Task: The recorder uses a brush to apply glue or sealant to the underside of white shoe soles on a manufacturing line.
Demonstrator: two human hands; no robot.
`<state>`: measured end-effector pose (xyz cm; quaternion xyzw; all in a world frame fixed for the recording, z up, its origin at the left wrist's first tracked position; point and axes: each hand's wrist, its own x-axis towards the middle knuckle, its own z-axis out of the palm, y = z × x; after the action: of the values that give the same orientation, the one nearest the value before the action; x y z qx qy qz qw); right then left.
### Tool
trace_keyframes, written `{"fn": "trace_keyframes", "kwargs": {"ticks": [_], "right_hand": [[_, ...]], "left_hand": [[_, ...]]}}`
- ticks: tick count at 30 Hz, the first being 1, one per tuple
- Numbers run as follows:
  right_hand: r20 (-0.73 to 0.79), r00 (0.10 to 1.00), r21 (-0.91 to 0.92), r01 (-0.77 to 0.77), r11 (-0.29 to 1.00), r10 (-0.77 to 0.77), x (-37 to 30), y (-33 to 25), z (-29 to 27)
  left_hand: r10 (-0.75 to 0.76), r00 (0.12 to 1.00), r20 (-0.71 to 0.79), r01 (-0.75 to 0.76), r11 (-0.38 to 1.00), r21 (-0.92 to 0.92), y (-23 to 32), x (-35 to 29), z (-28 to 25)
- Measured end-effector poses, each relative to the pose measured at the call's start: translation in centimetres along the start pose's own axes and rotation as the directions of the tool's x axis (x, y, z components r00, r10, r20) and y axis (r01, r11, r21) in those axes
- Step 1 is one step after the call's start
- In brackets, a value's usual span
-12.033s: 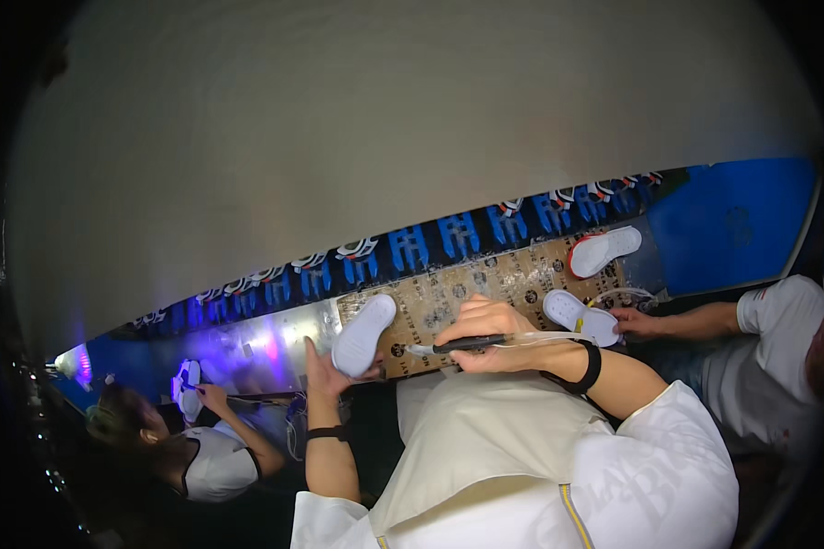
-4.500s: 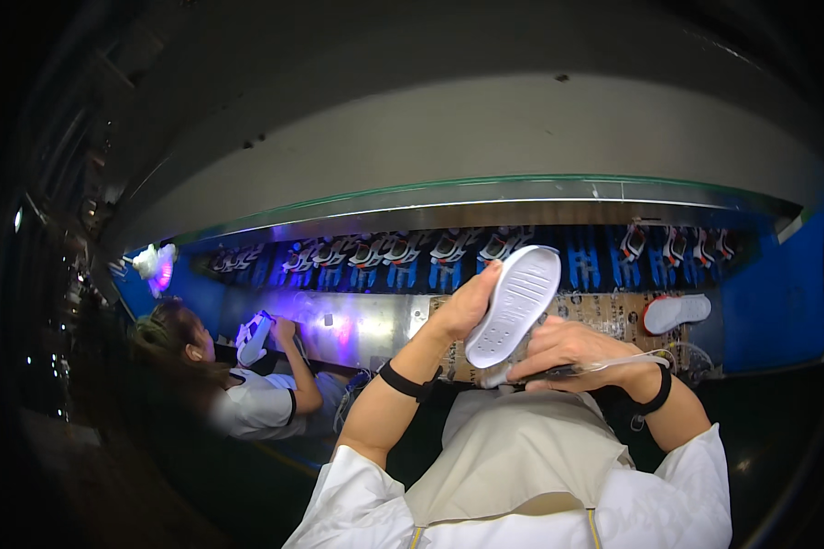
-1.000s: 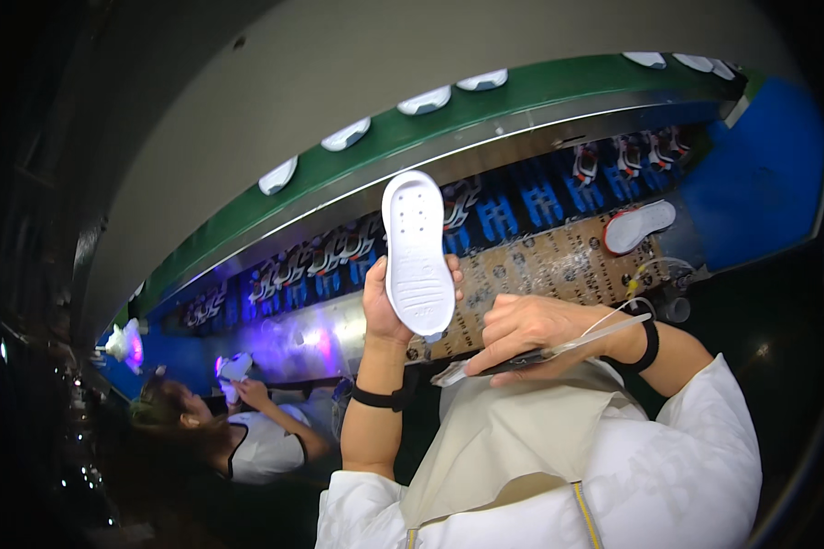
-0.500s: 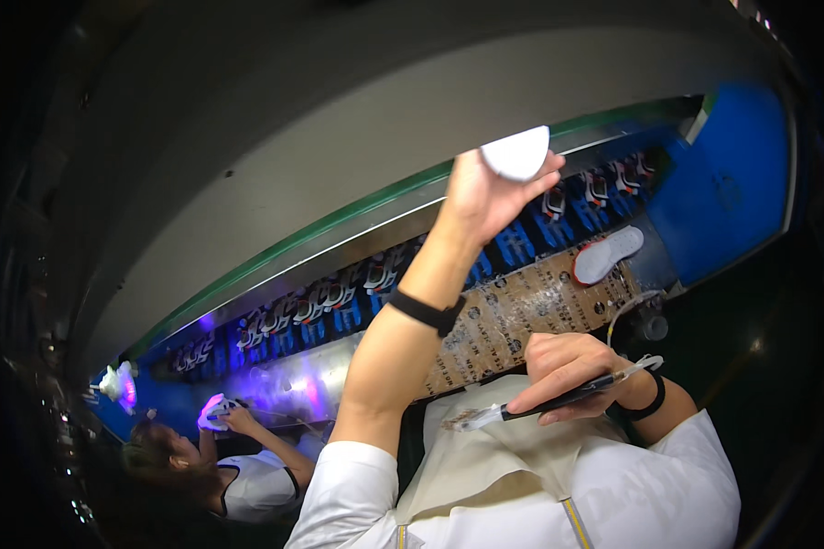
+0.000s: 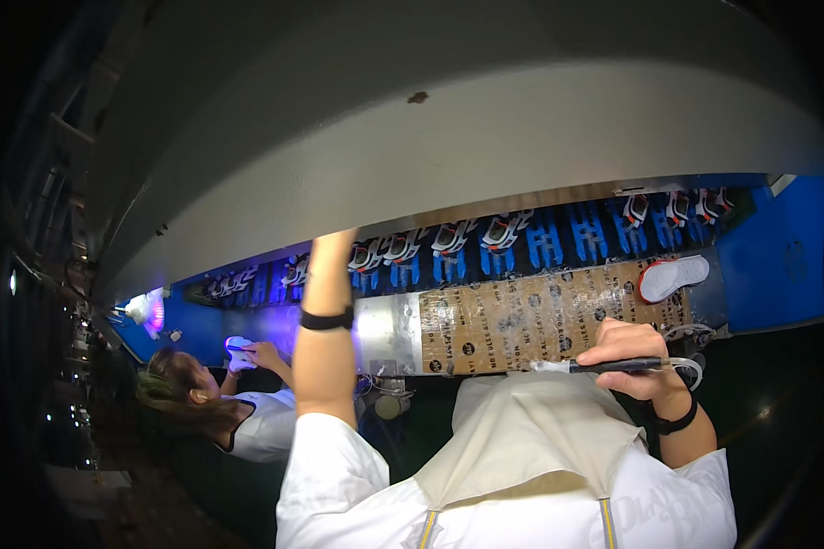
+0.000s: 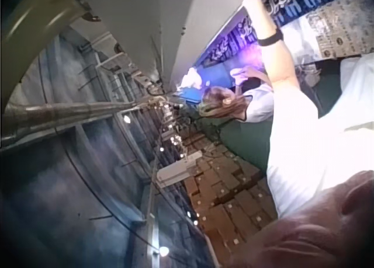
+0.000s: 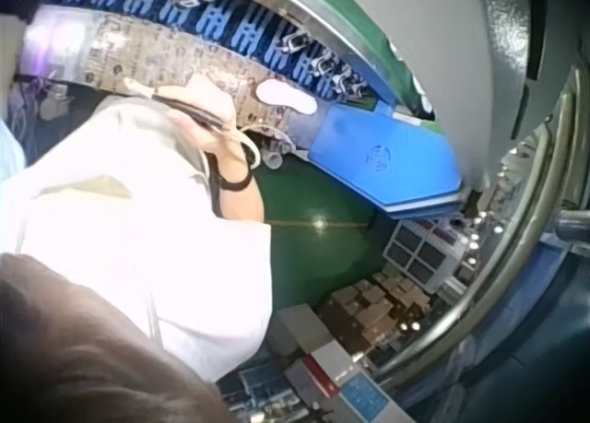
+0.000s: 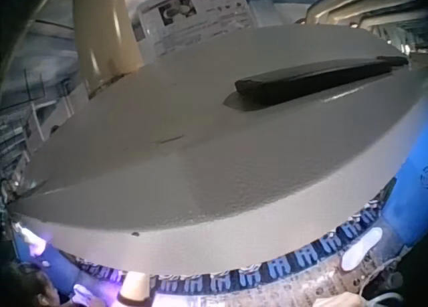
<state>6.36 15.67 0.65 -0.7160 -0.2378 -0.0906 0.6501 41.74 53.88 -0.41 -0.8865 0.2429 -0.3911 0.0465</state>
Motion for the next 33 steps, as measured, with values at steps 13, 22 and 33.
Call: {"fn": "trace_keyframes", "kwargs": {"ticks": [13,22,33], "right_hand": [[0.046,0.99,-0.045,-0.129,0.991,0.132,2.4,2.2,2.0],[0.133,0.981,-0.046,-0.134,0.99,0.139,4.1,1.5,4.1],[0.051,0.97,-0.051,-0.235,0.971,0.238,1.9,2.2,3.8]], "left_hand": [[-0.506,0.657,0.559,0.439,0.86,0.262,-16.2,-2.9,6.5],[-0.441,0.674,0.593,0.365,0.896,0.251,-15.1,-1.7,7.6],[-0.444,0.872,0.207,0.445,0.894,0.041,-16.9,-3.6,4.7]]}}
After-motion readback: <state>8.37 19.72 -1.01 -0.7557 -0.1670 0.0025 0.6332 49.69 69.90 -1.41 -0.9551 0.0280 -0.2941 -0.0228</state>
